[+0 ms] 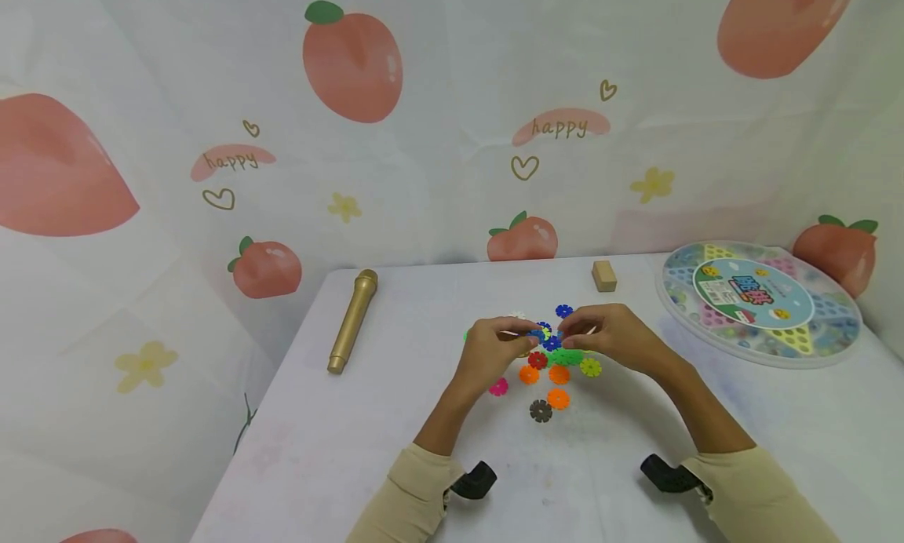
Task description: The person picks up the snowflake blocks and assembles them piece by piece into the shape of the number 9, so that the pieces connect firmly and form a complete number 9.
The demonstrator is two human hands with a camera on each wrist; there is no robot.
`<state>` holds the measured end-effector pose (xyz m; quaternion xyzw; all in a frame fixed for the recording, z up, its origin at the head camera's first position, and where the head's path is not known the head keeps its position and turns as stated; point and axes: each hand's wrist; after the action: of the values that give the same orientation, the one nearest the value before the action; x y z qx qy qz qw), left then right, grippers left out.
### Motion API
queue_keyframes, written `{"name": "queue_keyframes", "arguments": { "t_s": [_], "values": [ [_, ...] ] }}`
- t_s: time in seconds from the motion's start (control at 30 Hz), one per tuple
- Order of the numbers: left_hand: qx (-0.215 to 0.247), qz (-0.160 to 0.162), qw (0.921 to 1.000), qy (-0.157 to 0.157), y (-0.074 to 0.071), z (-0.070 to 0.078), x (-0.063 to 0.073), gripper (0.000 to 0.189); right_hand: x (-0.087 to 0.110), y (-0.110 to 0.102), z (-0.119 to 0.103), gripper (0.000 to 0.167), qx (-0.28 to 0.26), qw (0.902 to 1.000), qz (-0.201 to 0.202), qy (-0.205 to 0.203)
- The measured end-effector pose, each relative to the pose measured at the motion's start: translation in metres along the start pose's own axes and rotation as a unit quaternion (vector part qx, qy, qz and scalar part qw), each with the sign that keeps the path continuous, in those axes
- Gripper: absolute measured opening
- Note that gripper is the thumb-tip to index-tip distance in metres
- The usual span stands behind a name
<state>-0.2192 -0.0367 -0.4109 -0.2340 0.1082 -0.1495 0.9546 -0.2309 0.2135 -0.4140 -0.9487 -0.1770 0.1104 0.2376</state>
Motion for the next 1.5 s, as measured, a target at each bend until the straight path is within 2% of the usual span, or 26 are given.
{"name": "queue_keyframes", "arguments": {
  "t_s": [0.27, 0.53, 0.73, 0.93, 1.37, 1.5],
  "values": [
    [-0.012, 0.008, 0.9999, -0.001, -0.003, -0.002, 0.0, 0.018, 0.001, -0.014, 0.02, 0.028, 0.011, 0.998, -0.023, 0.058],
    [-0.012, 0.01, 0.9999, -0.006, -0.005, -0.004, 0.0, 0.016, 0.002, -0.023, 0.031, 0.032, 0.007, 0.9914, -0.061, 0.116],
    [-0.015, 0.011, 0.9998, -0.01, -0.005, -0.006, 0.001, 0.017, 0.003, -0.024, 0.035, 0.032, 0.002, 0.9889, -0.089, 0.119],
    [-0.011, 0.011, 0.9998, -0.015, -0.005, -0.007, 0.001, 0.018, 0.003, -0.02, 0.039, 0.029, 0.015, 0.9879, -0.1, 0.117],
    [-0.015, 0.009, 0.9998, -0.007, -0.003, -0.007, 0.0, 0.017, 0.004, -0.017, 0.036, 0.025, 0.038, 0.9845, -0.104, 0.136],
    [-0.016, 0.013, 0.9998, 0.001, -0.002, -0.006, -0.001, 0.017, 0.005, -0.02, 0.031, 0.022, 0.037, 0.9861, -0.105, 0.124]
  ]
}}
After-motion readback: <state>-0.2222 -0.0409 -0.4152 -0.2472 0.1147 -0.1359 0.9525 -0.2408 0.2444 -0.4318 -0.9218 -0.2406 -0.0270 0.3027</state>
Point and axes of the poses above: each hand's wrist, its own x-axis away from the middle knuckle, its own y-axis out of the palm, z = x × y, and after that the axes turned 12 degrees about -x, right-handed
